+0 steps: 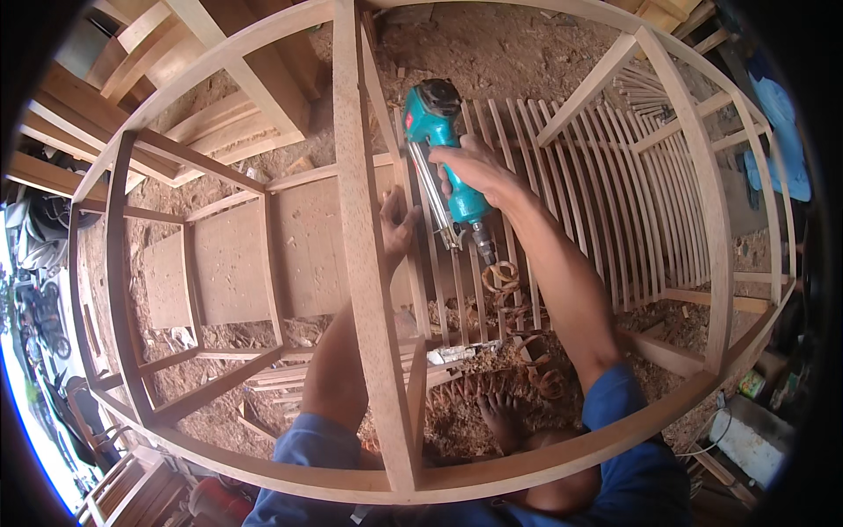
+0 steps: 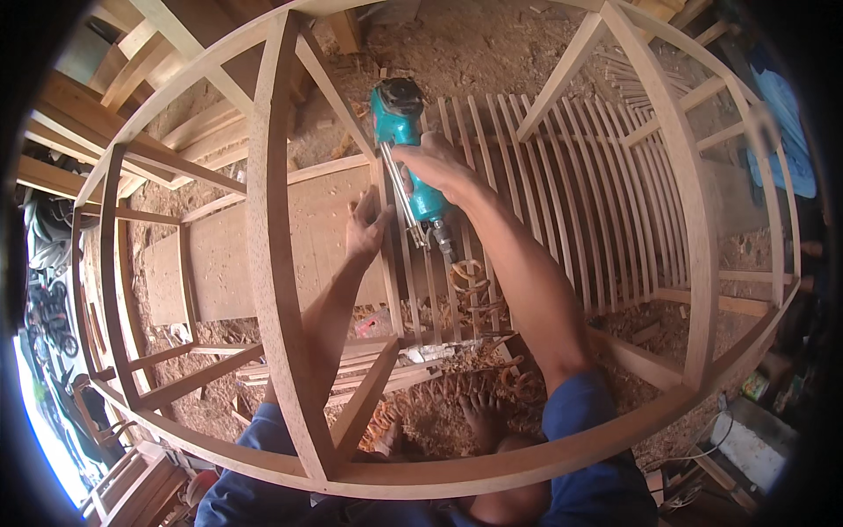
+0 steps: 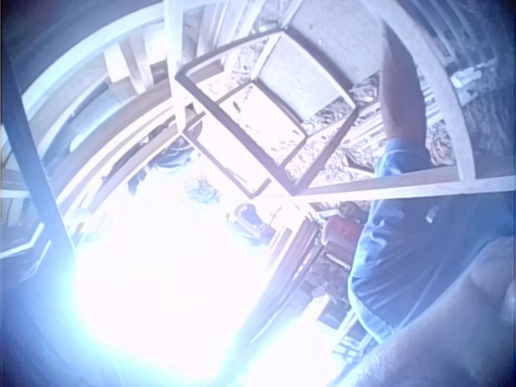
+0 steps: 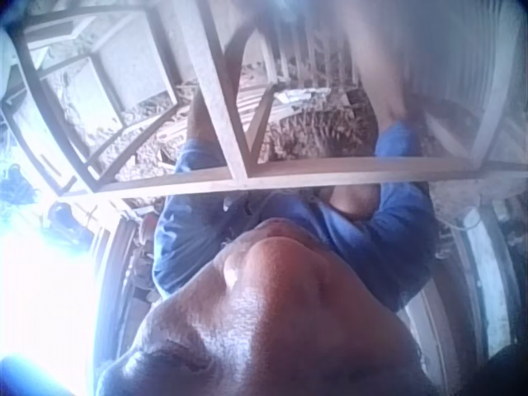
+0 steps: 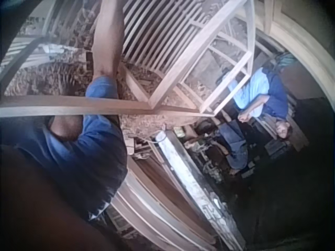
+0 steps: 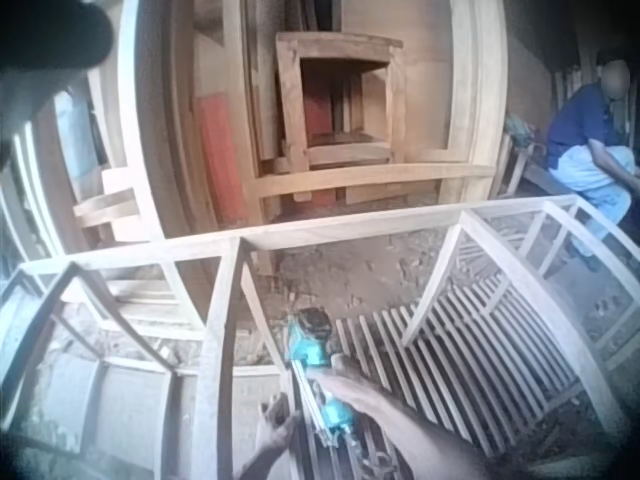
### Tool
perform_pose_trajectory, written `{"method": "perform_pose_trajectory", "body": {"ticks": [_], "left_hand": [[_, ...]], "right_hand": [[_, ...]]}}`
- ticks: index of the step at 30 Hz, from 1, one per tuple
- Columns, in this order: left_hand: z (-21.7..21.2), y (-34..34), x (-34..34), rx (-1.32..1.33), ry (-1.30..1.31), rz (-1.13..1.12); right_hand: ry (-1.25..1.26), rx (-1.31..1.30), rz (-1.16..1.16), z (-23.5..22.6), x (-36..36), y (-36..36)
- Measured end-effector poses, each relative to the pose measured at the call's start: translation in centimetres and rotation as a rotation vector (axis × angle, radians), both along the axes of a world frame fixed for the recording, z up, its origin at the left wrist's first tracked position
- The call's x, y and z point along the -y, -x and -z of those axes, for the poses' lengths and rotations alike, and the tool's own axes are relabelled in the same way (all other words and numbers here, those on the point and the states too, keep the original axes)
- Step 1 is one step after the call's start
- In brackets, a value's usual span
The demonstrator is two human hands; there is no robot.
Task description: The person assembles a curved wooden structure by placing thin wooden slats into a frame and securing them with a nail gun. The person repeatedly picks up slats, positions them, and fastens them to the frame.
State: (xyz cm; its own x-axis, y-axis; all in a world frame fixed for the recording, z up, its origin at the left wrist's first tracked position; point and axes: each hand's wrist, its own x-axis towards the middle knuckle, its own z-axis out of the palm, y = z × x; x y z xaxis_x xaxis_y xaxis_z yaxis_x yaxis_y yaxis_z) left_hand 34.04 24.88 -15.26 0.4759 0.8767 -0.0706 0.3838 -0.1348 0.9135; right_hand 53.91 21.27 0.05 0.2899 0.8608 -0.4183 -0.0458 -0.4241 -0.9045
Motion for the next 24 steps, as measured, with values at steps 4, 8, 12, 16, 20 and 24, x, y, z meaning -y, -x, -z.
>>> {"method": "perform_pose_trajectory", "body": {"ticks": [4, 8, 12, 16, 20, 24], "left_hand": [[0.4, -0.2, 0.3, 0.012, 0.017, -0.023], [0.8, 0.0, 0.0, 0.052, -0.001, 0.022], [2.4, 0.8, -0.9, -0.176, -0.073, 0.074], [4.3, 0.9, -1.2, -0.02, -0.118, 0.135], [4.2, 0.9, -1.1, 0.057, 0.057, 0.003], [1.7, 3.2, 0.2, 0.368, 0.202, 0.058]], "right_hand": [[0.007, -0.041, 0.163, -2.4, 5.7, 0.1], [0.091, 0.068, -0.009, -5.8, 14.0, 0.2], [0.267, 0.172, -0.18, -8.1, 21.5, 1.4], [0.39, 0.369, -0.186, -9.9, 30.1, 3.4], [0.388, 0.367, 0.003, -9.8, 38.3, 5.9], [0.574, 0.542, 0.038, -9.9, 44.5, 6.7]]}}
